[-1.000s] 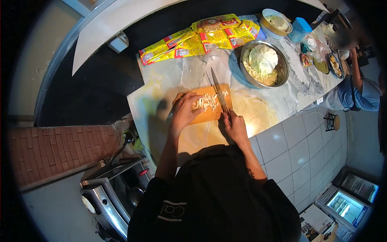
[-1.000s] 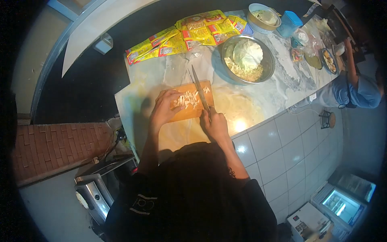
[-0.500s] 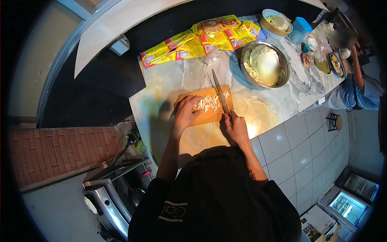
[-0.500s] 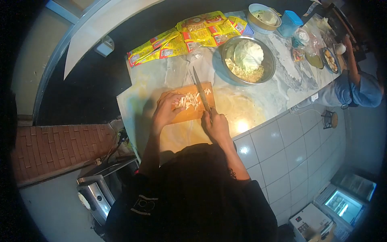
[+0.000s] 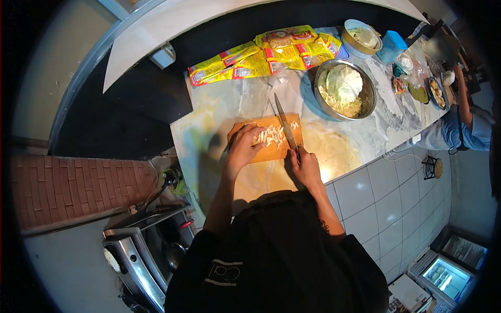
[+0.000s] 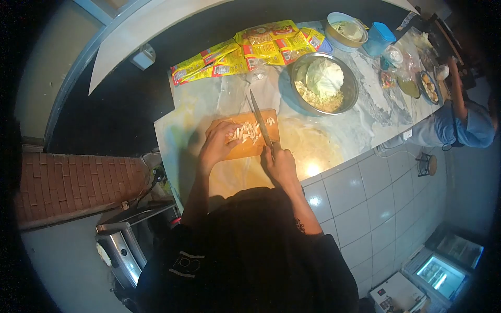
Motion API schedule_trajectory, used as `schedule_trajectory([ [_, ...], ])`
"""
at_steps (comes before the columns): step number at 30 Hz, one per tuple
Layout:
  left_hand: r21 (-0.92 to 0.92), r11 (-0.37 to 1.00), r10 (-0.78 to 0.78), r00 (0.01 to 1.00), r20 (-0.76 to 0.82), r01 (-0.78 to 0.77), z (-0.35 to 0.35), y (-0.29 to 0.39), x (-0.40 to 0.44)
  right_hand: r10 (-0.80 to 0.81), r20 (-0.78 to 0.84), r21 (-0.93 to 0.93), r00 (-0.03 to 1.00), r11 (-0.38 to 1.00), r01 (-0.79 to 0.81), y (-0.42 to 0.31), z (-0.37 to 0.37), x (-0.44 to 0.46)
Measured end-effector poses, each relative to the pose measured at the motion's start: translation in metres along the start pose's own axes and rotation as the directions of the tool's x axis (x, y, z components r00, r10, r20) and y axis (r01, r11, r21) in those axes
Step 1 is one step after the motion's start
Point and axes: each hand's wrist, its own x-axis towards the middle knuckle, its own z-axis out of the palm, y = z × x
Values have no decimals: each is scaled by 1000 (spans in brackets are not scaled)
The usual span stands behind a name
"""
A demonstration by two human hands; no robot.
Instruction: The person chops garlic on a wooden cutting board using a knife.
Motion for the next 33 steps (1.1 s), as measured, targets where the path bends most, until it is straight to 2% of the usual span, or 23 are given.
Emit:
schedule_trajectory([
  [5,85,994,64,998,-16,-62,-2,4,0,-6,-3,6,1000,1000,6,-2,0,2],
  [9,80,995,66,997,-36,-62,0,2,-2,3,15,11,1000,1000,-4,1,0,0],
  [11,72,997,18,1000,18,-19,-3,5,1,8,13,21,1000,1000,-8,2,2,1],
  [15,94,994,66,998,-15,-64,0,-1,2,6,11,17,1000,1000,-6,3,3,3],
  [18,55,998,35,999,17,-36,0,-2,2,11,8,32,1000,999,-12,0,0,0],
  [21,113,989,102,993,-50,-96,2,-3,-1,1,-8,35,1000,999,0,0,0,-3],
  [24,70,994,89,995,-44,-86,-2,-1,2,-15,-52,46,999,999,17,1,3,-1],
  [26,-71,997,5,1000,9,-4,0,-6,1,-9,-71,61,997,998,14,3,5,-2],
  [27,-70,998,1,1000,10,0,1,-5,-1,3,-64,55,998,998,0,3,5,-1],
  [30,-53,998,41,999,3,-41,-2,-1,5,10,-82,73,997,997,-4,-2,0,3],
  [32,77,991,107,994,1,-106,-1,0,2,4,-86,90,996,996,4,-5,-2,6],
  [33,72,992,99,995,0,-99,-3,5,3,6,-108,106,994,994,6,-6,-2,5],
])
